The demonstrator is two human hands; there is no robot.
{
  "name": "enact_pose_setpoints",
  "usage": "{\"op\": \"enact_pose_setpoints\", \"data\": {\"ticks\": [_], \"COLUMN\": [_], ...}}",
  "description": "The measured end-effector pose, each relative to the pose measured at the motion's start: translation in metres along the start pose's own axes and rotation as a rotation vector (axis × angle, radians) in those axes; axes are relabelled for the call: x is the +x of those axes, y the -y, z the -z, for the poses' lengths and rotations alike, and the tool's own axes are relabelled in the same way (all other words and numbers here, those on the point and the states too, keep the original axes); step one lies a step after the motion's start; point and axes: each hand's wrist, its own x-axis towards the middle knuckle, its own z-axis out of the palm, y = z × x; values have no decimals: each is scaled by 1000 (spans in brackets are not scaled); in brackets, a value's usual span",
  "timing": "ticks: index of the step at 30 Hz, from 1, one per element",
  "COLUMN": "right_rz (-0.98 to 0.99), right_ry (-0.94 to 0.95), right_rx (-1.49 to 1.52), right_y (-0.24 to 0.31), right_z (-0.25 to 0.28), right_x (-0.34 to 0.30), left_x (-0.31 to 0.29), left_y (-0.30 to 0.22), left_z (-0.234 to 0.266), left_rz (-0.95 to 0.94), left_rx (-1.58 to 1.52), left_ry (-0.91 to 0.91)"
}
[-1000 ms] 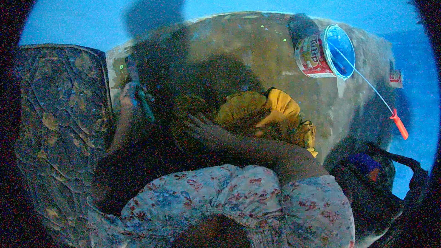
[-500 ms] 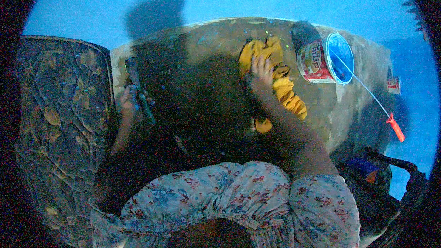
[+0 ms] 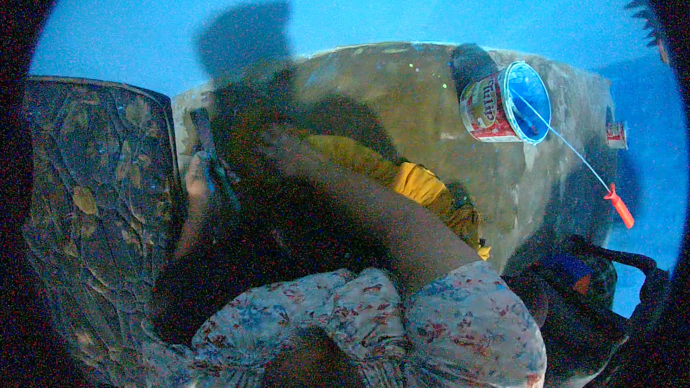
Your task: The person cleans a paint-splattered floor using a yellow cloth and a paint roller. They wipe the floor surface, dip the roller into a bucket of blue paint, and continue cleaning the area.
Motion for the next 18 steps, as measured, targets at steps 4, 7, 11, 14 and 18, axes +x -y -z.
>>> {"op": "enact_pose_setpoints", "data": {"ticks": [4, 7, 11, 14, 18], "right_rz": [-333, -672, -1009, -1117, -553], "right_ry": [-197, -153, -313, -254, -46], "right_rx": [-143, -360, -420, -536, -400], "right_y": [-101, -183, -173, -114, 25], "right_z": [34, 55, 65, 32, -48], "right_x": [-42, -132, -221, -232, -219], "left_x": [-6, 1, 4, 4, 13], "left_y": [0, 4, 7, 8, 20], "left_z": [5, -3, -2, -7, -38], "left_rz": [-100, -110, -49, -43, 23], "left_rx": [102, 117, 79, 106, 137], "left_ry": [39, 71, 51, 45, 91]}}
